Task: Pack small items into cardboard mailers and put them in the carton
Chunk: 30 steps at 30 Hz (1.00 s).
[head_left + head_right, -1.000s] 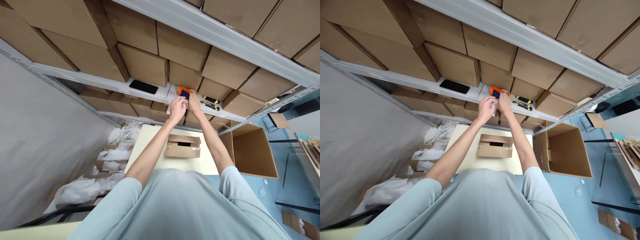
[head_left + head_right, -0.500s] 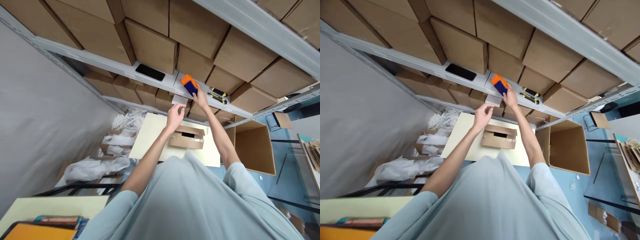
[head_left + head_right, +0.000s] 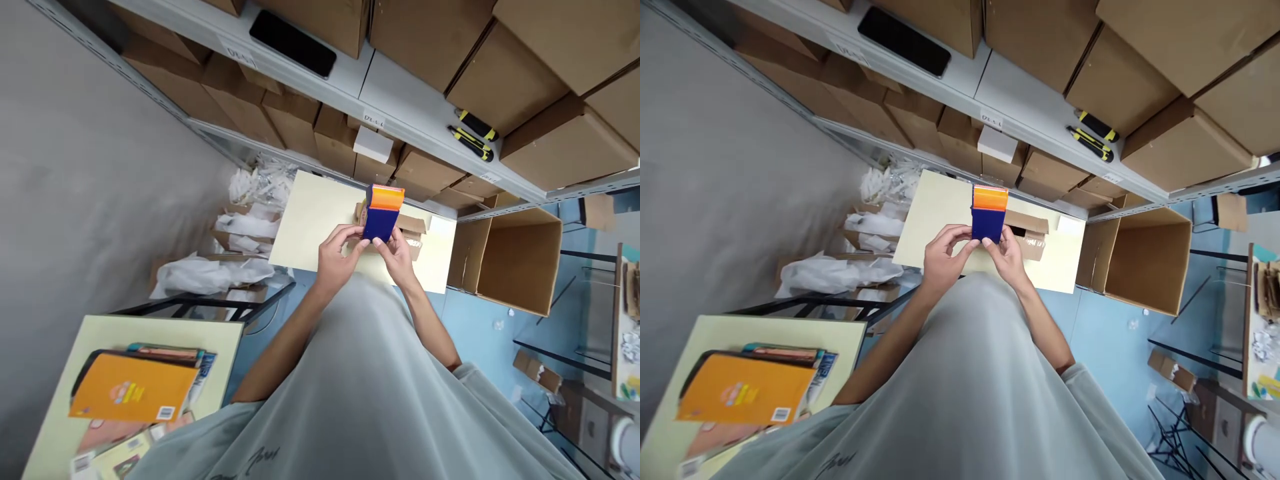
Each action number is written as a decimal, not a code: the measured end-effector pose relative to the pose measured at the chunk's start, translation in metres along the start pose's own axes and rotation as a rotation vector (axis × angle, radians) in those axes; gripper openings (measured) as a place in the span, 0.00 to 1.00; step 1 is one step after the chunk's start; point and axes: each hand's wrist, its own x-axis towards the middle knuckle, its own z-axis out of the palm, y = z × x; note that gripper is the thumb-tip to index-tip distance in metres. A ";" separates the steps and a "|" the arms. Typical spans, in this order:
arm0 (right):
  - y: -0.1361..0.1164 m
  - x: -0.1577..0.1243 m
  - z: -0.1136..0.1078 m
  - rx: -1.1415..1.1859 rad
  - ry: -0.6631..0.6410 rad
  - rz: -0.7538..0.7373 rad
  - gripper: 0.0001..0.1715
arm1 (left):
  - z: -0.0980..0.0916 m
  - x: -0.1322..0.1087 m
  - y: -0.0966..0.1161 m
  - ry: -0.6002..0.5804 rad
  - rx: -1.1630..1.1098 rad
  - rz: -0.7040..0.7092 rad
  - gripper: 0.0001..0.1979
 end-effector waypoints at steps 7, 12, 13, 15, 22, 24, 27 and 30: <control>-0.009 -0.009 0.013 0.074 -0.063 0.047 0.43 | -0.031 -0.005 0.008 -0.082 0.152 0.006 0.15; -0.014 -0.023 0.009 -0.075 -0.145 0.009 0.35 | -0.063 0.026 0.028 0.003 0.057 -0.016 0.25; -0.015 -0.025 0.006 -0.115 -0.168 -0.001 0.33 | -0.069 0.033 0.034 -0.012 0.050 -0.006 0.26; -0.016 -0.031 -0.001 -0.201 -0.208 -0.023 0.31 | -0.078 0.047 0.047 -0.090 0.064 0.025 0.27; -0.011 -0.042 -0.022 -0.482 -0.325 -0.077 0.35 | -0.088 0.067 0.076 -0.386 0.205 0.053 0.13; -0.012 -0.043 -0.026 -0.513 -0.352 -0.096 0.33 | -0.087 0.067 0.078 -0.427 0.203 0.070 0.09; -0.015 -0.043 -0.031 -0.553 -0.380 -0.104 0.33 | -0.085 0.066 0.076 -0.445 0.184 0.068 0.08; -0.017 -0.041 -0.038 -0.600 -0.415 -0.075 0.35 | -0.078 0.062 0.069 -0.436 0.175 0.009 0.10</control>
